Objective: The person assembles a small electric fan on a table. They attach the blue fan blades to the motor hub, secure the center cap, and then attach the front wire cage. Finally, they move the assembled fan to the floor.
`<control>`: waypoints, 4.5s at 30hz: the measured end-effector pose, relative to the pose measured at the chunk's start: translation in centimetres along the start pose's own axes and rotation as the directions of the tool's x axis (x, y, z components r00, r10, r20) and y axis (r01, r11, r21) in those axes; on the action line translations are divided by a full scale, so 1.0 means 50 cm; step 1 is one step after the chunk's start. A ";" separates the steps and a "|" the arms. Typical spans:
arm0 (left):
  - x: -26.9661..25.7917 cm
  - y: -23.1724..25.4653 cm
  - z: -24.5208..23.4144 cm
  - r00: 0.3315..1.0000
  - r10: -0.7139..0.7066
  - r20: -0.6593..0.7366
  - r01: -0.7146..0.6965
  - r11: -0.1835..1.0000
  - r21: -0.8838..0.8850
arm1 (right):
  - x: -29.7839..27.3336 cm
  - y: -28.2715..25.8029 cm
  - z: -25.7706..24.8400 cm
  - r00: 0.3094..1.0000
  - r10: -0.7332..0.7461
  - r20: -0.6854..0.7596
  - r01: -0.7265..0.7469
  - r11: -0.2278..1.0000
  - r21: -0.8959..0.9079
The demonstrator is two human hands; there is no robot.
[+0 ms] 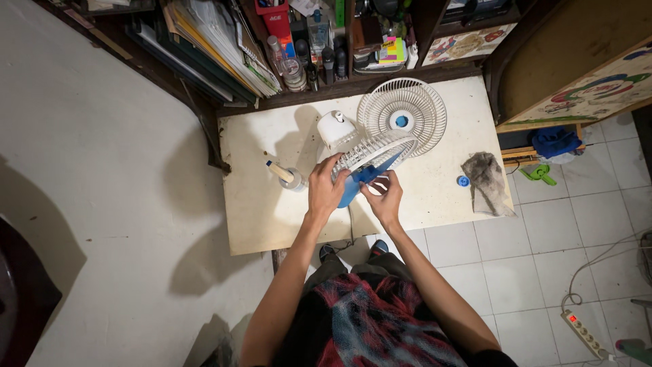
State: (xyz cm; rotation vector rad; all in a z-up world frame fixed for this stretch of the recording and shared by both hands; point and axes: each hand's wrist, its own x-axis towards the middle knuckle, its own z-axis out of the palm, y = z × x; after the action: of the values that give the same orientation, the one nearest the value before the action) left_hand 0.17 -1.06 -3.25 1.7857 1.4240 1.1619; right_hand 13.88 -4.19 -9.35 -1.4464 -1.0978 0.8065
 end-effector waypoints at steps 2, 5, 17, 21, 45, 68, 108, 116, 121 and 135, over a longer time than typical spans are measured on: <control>-0.011 -0.007 0.002 1.000 -0.003 0.003 0.003 1.000 0.015 | -0.007 0.004 -0.002 0.999 0.032 -0.003 -0.032 0.999 -0.004; -0.020 -0.016 0.003 1.000 0.018 0.005 -0.018 1.000 0.013 | -0.013 0.003 -0.003 0.997 0.072 -0.004 -0.072 0.997 -0.019; -0.045 -0.016 0.001 0.997 0.068 -0.024 -0.069 0.997 -0.022 | -0.027 -0.016 -0.008 0.997 -0.076 -0.012 0.076 0.997 0.024; -0.061 -0.012 0.004 0.994 0.098 -0.054 -0.100 0.994 -0.032 | -0.032 -0.014 -0.013 0.998 -0.063 -0.004 0.063 0.998 -0.019; -0.159 0.029 0.024 0.940 0.295 -0.171 -0.288 0.956 0.065 | -0.102 0.116 -0.069 0.986 0.158 0.060 -0.167 0.959 0.227; -0.244 0.038 0.106 0.932 0.353 -0.083 -0.351 0.936 0.039 | -0.188 0.266 -0.187 0.846 0.480 0.231 -0.503 0.577 0.644; -0.049 0.028 0.027 0.998 -0.043 -0.037 0.034 0.977 -0.211 | -0.032 0.037 -0.020 0.994 -0.001 -0.108 0.002 1.000 0.011; 0.020 0.000 0.014 0.998 0.005 0.064 0.013 0.959 -0.283 | -0.007 0.019 -0.006 0.989 0.036 -0.143 -0.051 0.993 -0.104; 0.024 0.000 0.008 0.986 -0.034 0.160 0.082 0.951 -0.300 | -0.010 0.022 -0.004 0.985 0.048 -0.166 -0.061 0.996 -0.072; -0.164 -0.035 0.004 0.934 -0.217 -0.283 0.186 0.974 -0.132 | -0.094 0.103 -0.087 0.991 0.126 -0.055 -0.134 0.975 -0.175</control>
State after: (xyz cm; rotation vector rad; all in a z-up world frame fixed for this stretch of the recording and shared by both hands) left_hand -0.91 -8.44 -7.07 1.3988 1.6407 1.4072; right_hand 17.30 -9.98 -14.09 -1.6929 -1.0726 0.7796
